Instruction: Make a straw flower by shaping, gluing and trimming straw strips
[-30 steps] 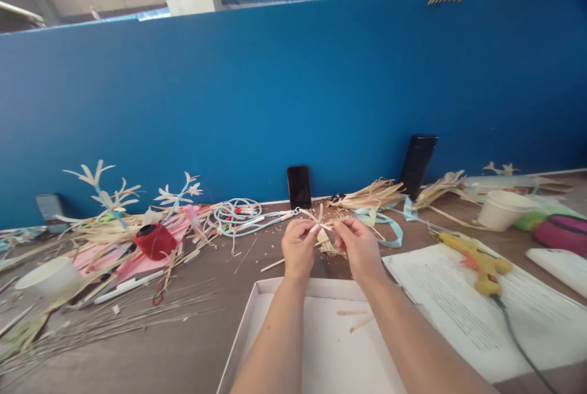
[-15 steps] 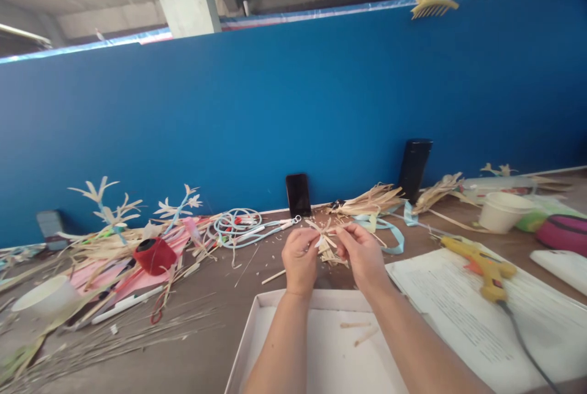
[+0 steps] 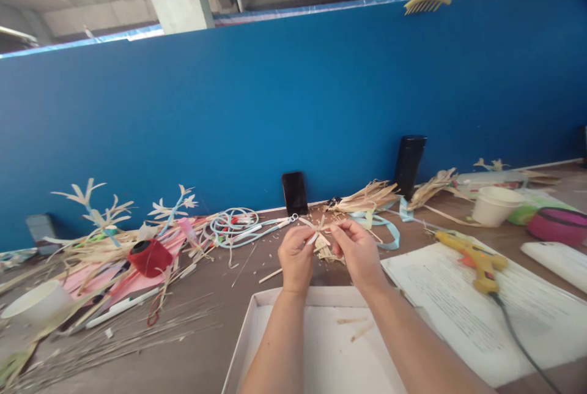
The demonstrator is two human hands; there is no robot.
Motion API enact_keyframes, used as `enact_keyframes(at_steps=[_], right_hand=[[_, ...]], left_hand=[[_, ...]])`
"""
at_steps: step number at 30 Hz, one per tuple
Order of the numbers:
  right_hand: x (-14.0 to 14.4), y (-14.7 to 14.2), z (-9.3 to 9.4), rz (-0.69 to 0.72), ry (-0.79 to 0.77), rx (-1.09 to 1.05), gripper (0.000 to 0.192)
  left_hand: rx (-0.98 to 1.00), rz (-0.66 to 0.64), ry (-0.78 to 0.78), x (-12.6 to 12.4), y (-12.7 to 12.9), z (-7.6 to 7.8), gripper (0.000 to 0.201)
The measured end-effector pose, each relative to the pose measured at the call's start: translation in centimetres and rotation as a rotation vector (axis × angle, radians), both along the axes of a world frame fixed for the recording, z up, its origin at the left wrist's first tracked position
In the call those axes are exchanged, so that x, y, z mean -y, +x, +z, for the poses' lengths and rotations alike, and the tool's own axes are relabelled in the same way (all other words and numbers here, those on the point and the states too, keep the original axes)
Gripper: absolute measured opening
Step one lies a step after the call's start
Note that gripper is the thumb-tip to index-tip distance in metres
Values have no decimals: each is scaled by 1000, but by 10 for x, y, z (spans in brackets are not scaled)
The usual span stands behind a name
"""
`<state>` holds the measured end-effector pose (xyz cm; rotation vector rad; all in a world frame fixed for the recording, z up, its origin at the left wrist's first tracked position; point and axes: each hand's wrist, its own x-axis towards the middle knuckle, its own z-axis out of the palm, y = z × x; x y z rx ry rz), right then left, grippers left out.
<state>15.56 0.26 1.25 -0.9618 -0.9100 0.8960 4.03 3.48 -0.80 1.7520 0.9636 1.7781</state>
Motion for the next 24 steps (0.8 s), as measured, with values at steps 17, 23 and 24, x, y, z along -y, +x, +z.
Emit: enact_keyframes(at_steps=[17, 23, 24], right_hand=[[2, 0, 2, 1, 47, 27, 23], [3, -1, 3, 10, 40, 2, 23], [3, -1, 4, 11, 40, 4, 23]], left_hand=[[546, -274, -443, -8, 4, 0, 23], [577, -316, -486, -8, 5, 0, 26], [569, -317, -486, -8, 5, 0, 26]])
